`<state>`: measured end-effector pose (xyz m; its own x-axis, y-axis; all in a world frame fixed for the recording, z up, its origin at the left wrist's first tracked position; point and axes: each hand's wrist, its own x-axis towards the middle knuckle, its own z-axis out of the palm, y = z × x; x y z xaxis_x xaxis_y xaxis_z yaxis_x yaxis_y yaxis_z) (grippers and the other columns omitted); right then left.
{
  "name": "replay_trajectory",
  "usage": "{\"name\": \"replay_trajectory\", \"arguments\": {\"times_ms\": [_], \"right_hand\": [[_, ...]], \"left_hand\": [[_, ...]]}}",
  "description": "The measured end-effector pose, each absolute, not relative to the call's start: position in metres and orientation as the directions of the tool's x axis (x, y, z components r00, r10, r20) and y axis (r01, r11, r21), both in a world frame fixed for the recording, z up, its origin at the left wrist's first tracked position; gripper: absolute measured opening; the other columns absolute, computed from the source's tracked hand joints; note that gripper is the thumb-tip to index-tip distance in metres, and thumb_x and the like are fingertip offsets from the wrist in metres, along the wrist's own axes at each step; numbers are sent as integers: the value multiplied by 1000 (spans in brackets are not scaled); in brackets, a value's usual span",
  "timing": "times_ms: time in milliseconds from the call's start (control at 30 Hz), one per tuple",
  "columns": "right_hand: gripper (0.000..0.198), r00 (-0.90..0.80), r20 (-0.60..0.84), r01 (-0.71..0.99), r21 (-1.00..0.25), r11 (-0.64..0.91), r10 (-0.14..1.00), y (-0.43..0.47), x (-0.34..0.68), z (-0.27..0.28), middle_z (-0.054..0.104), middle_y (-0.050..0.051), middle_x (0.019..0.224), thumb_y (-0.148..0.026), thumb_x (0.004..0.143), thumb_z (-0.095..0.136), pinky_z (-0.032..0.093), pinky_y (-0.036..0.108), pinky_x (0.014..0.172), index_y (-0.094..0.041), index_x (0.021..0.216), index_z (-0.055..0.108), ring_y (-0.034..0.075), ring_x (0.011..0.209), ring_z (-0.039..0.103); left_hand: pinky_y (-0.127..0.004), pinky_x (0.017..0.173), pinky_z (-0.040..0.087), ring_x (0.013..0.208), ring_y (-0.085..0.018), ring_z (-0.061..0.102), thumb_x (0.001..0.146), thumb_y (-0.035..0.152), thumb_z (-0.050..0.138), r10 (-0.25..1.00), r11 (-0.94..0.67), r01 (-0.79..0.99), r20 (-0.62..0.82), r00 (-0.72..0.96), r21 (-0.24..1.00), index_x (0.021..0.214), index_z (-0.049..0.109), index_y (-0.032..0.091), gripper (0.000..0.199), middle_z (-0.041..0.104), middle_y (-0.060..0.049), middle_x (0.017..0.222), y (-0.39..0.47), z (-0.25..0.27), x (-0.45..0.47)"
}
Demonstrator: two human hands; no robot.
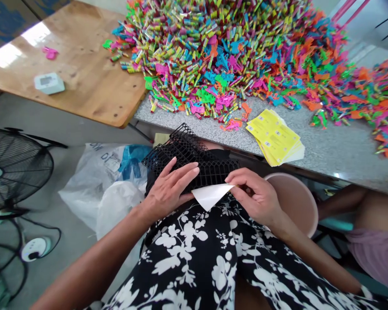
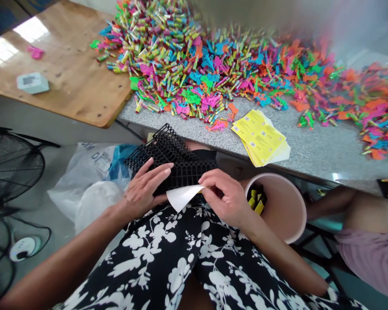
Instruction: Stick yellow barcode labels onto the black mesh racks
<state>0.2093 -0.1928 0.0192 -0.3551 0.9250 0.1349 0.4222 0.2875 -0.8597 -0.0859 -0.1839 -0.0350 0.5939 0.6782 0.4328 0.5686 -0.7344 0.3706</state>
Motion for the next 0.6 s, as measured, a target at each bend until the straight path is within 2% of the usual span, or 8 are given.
{"name": "replay_trajectory", "arguments": {"times_ms": [133, 267, 333, 500, 600], "right_hand": [[9, -311, 164, 410, -865, 288, 936, -193, 206, 19, 73, 7, 103, -27, 100, 61, 54, 35, 74, -25, 95, 68, 20, 85, 67], [9, -330, 205, 414, -846, 336, 921, -192, 203, 22, 74, 7, 100, -26, 98, 61, 55, 35, 70, -25, 92, 67, 20, 80, 68], [8, -395, 286, 413, -793, 447, 873, -194, 203, 26, 75, 6, 101, -19, 95, 63, 57, 34, 69, -26, 94, 67, 20, 80, 71], [28, -592, 444, 407, -556, 725, 673, -206, 206, 47, 79, 5, 106, -10, 87, 67, 63, 33, 75, -27, 109, 68, 20, 89, 77], [28, -640, 461, 346, -541, 767, 614, -214, 207, 63, 80, 6, 104, -13, 88, 67, 64, 33, 78, -27, 113, 67, 20, 89, 78]], "left_hand": [[-61, 133, 26, 141, -29, 62, 97, 38, 76, 675, -738, 545, 416, 610, 399, 170, 19, 18, 94, 68, -19, 146, -183, -33, -85], [-62, 134, 19, 143, -29, 61, 96, 42, 77, 691, -719, 532, 377, 616, 447, 170, 19, 19, 97, 70, -18, 144, -182, -32, -87], [-64, 135, 14, 145, -30, 59, 97, 42, 76, 691, -714, 525, 347, 634, 463, 170, 19, 21, 95, 70, -17, 145, -182, -31, -89], [-63, 136, 6, 148, -29, 56, 99, 40, 72, 677, -713, 504, 294, 674, 488, 171, 17, 22, 93, 66, -16, 150, -183, -31, -92], [-63, 136, 5, 146, -29, 57, 98, 44, 74, 682, -713, 523, 290, 671, 467, 170, 22, 23, 90, 66, -16, 150, -183, -32, -89]]}}
